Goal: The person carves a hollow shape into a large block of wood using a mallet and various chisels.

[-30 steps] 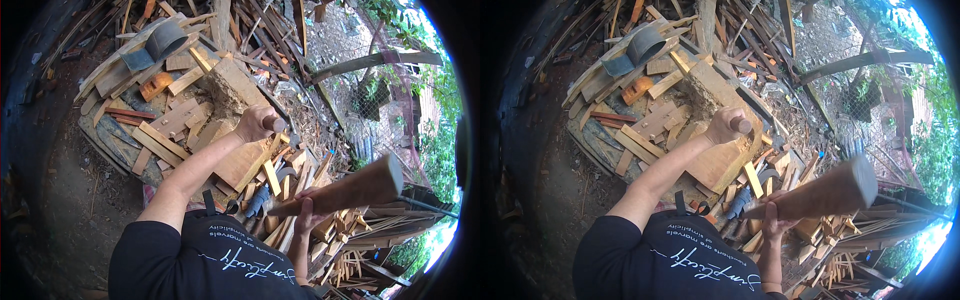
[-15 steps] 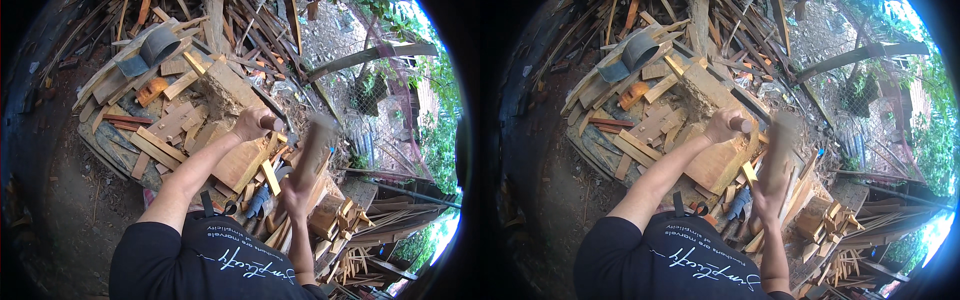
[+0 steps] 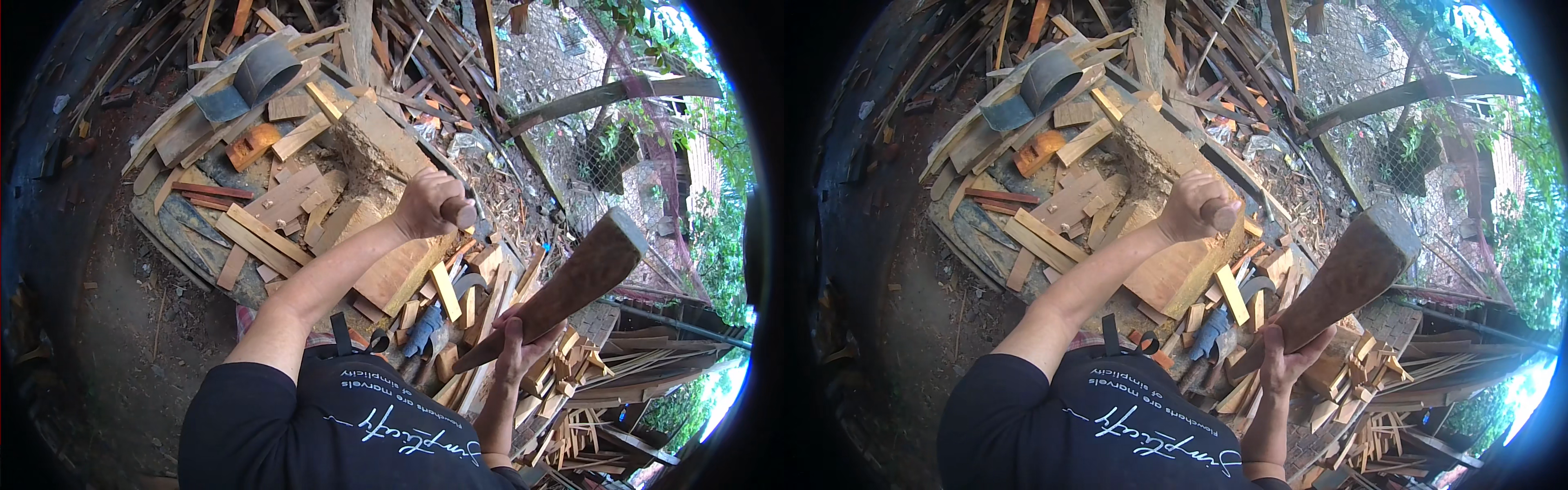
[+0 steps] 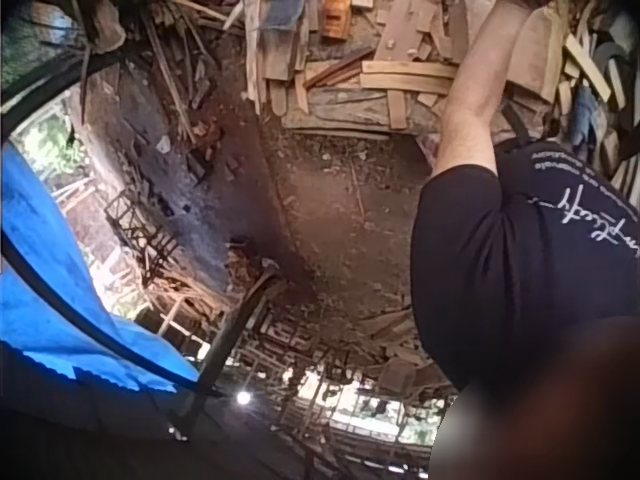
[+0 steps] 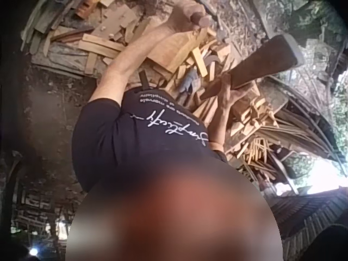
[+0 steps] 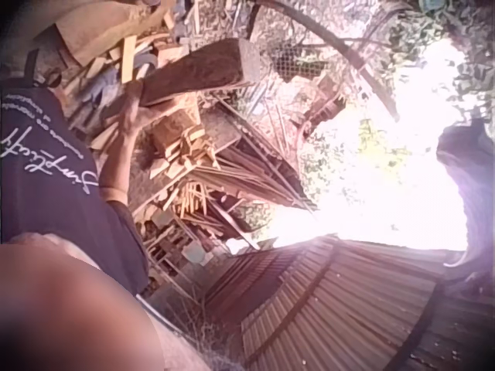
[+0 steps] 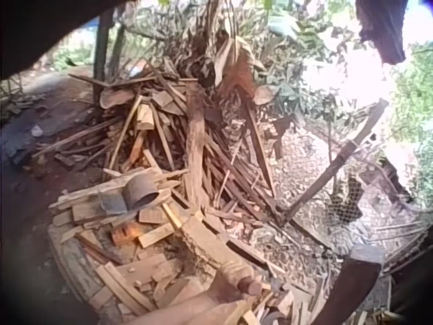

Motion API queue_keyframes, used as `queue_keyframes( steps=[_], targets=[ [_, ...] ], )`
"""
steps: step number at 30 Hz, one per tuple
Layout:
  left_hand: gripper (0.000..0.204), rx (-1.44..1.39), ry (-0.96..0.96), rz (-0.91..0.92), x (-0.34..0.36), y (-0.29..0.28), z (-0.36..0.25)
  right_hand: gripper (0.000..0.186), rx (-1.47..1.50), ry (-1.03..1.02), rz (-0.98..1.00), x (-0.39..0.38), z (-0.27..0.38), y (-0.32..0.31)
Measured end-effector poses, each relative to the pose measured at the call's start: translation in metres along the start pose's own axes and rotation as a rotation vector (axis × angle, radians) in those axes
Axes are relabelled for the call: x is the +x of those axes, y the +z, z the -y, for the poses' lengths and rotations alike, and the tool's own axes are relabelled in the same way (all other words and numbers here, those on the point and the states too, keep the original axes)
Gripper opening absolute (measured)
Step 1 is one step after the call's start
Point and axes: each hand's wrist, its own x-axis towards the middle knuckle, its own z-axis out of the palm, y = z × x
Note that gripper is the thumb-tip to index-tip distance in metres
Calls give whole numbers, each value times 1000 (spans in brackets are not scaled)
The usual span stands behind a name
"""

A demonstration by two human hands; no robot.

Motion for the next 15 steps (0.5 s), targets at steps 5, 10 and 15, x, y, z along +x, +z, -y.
queue_keyframes(
  steps=[5, 10, 15],
  targets=[
    [28, -11, -2, -78, 8, -6, 13, 58, -6, 11, 18, -5, -4, -1],
    [27, 30, -18, -118, 2, -10, 24, 58, -55, -8, 65, -1, -8, 2],
    [28, 43, -52, -160, 7, -9, 27, 59, 104, -216, -51, 15, 14, 25]
  ],
)
